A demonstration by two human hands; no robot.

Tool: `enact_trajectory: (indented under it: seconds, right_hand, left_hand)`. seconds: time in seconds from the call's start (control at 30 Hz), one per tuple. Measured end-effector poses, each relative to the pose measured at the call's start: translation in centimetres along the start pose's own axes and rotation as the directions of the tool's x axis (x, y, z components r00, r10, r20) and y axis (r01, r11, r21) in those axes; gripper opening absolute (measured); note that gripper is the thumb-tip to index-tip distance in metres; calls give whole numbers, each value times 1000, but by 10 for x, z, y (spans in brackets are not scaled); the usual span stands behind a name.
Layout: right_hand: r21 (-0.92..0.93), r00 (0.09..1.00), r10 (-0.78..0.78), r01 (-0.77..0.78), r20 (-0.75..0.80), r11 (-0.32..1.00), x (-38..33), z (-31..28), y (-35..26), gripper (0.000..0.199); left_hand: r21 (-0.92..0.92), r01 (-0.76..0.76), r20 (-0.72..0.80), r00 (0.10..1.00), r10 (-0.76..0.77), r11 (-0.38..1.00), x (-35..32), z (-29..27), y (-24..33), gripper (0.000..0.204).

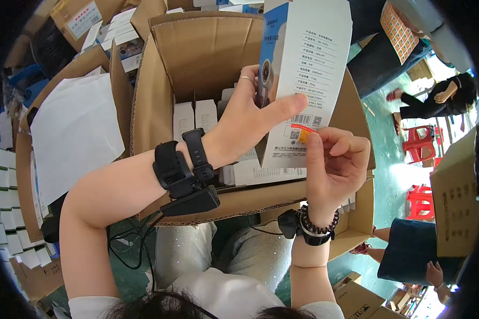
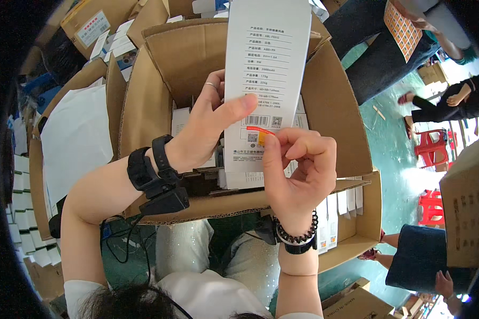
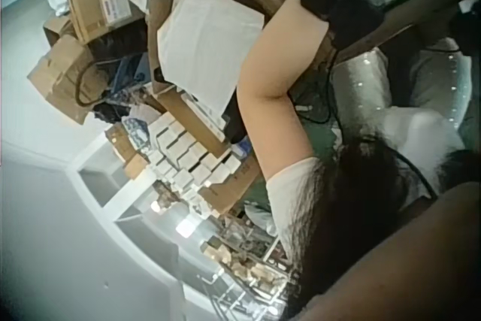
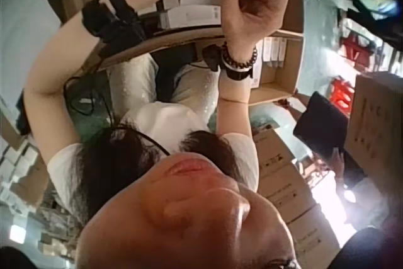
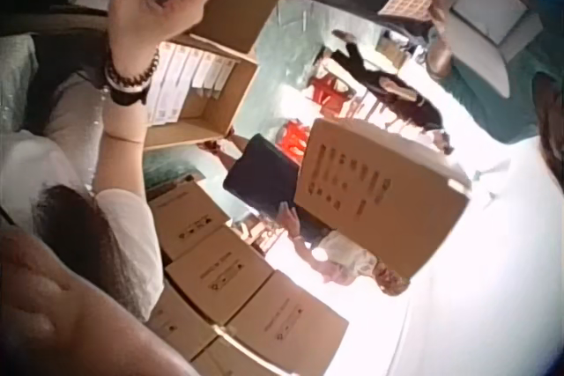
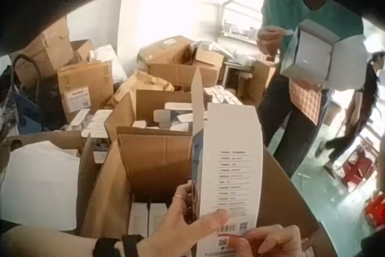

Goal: Labeling small product boxes and organizing them into larger shipping cartons.

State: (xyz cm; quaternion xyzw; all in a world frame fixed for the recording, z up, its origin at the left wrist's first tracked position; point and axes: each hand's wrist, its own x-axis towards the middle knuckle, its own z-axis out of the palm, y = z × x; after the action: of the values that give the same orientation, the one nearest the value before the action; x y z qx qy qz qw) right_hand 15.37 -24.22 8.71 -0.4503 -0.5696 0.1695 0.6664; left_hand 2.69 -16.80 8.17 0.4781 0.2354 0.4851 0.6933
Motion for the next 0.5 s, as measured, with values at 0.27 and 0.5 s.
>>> enact_trajectory:
  seconds: [0.27, 0.5]
  right_hand:
    - [-45, 1000, -17, 18, 24, 999, 2, -2, 0, 27]
    - [-76, 999, -41, 44, 34, 996, 4, -3, 1, 27]
  left_hand:
    - [18, -28, 5, 1000, 28, 999, 2, 0, -1, 71]
    - [51, -21, -13, 1000, 22, 999, 1, 0, 0, 73]
